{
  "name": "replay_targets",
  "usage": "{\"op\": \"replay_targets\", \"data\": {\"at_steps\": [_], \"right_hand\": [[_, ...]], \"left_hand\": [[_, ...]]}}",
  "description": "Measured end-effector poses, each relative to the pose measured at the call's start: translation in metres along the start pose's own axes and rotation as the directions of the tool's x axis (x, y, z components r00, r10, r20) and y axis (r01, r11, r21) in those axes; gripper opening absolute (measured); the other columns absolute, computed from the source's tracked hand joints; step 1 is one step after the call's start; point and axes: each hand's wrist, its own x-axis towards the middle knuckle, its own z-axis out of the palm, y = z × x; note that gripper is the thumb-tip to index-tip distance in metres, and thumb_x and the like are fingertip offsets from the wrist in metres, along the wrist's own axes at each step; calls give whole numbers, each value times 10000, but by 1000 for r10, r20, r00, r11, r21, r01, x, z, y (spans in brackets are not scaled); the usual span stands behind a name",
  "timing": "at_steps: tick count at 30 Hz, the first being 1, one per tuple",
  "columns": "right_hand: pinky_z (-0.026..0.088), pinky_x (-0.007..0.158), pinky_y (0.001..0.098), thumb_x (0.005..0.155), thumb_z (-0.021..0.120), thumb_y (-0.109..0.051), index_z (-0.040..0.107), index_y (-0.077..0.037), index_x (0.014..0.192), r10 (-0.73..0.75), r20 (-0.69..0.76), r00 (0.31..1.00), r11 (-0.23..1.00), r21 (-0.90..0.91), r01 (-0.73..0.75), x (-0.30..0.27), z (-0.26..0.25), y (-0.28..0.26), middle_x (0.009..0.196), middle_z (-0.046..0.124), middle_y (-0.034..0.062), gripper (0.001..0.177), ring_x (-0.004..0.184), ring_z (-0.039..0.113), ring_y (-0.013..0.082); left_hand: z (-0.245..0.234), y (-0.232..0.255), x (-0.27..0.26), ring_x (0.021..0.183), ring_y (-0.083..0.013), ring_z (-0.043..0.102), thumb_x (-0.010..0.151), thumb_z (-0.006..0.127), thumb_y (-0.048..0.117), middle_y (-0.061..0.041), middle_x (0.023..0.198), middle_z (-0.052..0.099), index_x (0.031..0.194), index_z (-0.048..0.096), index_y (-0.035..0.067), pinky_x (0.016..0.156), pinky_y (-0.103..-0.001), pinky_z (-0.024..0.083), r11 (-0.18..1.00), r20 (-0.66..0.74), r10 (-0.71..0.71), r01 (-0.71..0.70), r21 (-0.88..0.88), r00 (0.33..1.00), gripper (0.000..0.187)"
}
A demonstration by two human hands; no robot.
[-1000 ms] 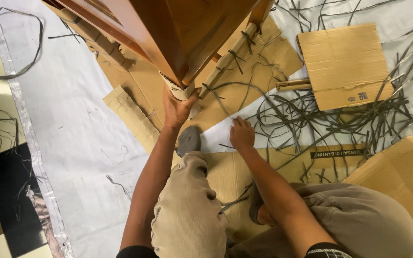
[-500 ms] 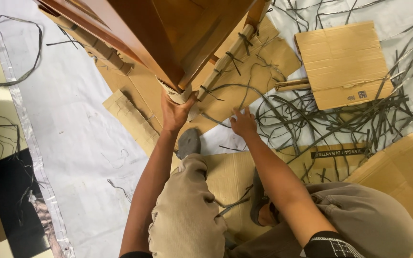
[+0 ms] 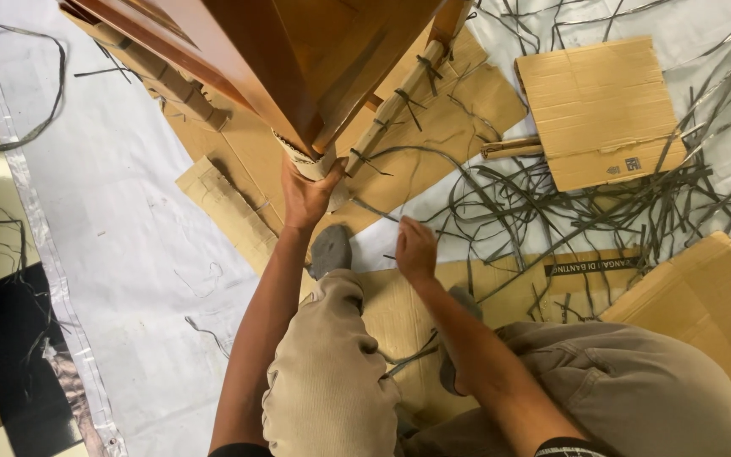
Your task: Wrapping the legs of a wooden furniture piece with cardboard strips and securing them with plastic ties.
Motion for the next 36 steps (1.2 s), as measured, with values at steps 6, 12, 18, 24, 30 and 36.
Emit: {"op": "replay_targets", "data": {"at_steps": [6, 12, 18, 24, 30, 36], "right_hand": [[558, 651, 335, 977, 633, -366, 679, -246, 866, -137, 21, 990, 986, 104, 134, -32, -3, -22, 654, 636, -43, 169, 664, 678, 199], [581, 659, 468, 1023, 544, -471, 629, -267, 965, 185, 264, 947, 972, 91, -215, -38, -6, -1, 661, 702, 37, 228, 705, 744, 352], [571, 909, 524, 901, 621, -44, 591, -36, 1312, 31, -58, 998, 999, 41, -29, -18, -27, 14, 1264, 569, 200, 412, 1103, 651, 448], [549, 895, 461, 860, 645, -66, 650, -152, 1129, 347, -224, 911, 936, 30, -350, -20, -12, 54, 1068, 550, 81, 282, 1034, 642, 351], [532, 887, 525, 912, 715, -196, 707, -251, 1203, 447, -127, 886, 863, -199, -464, -35, -29, 97, 1121, 553, 48, 296, 1052, 651, 348], [538, 854, 519, 943, 700, -276, 671, -288, 1165, 428, -114, 896, 878, -183, -443, -22, -38, 115, 1070, 560, 48, 224, 1022, 664, 355]], "left_hand": [[0, -6, 2, 1246, -280, 608, 743, 945, 93, -158, 1296, 643, 1359, 566, 78, 1081, -536, 445, 1000, 0, 6, -6, 2, 1000, 724], [-1, -11, 0, 1240, -276, 606, 745, 940, 67, -161, 1281, 643, 1354, 564, 77, 1081, -528, 446, 1000, -1, 13, -13, 9, 1000, 716], [-2, -14, -1, 1220, -275, 615, 751, 944, 88, -156, 1263, 647, 1341, 568, 70, 1071, -539, 451, 1000, -7, 6, -6, 16, 1000, 700], [-4, -12, 0, 1202, -243, 608, 749, 953, 73, -133, 1256, 654, 1349, 574, 78, 1075, -519, 452, 1000, -14, 5, -5, 7, 1000, 709], [-4, -12, -1, 1217, -238, 598, 768, 947, 69, -142, 1275, 649, 1365, 568, 81, 1075, -519, 451, 1000, -11, 26, -26, 1, 1000, 707], [-3, -12, -1, 1214, -232, 600, 766, 955, 77, -130, 1276, 646, 1371, 569, 92, 1076, -515, 456, 999, -9, 42, -42, -10, 999, 717]]}}
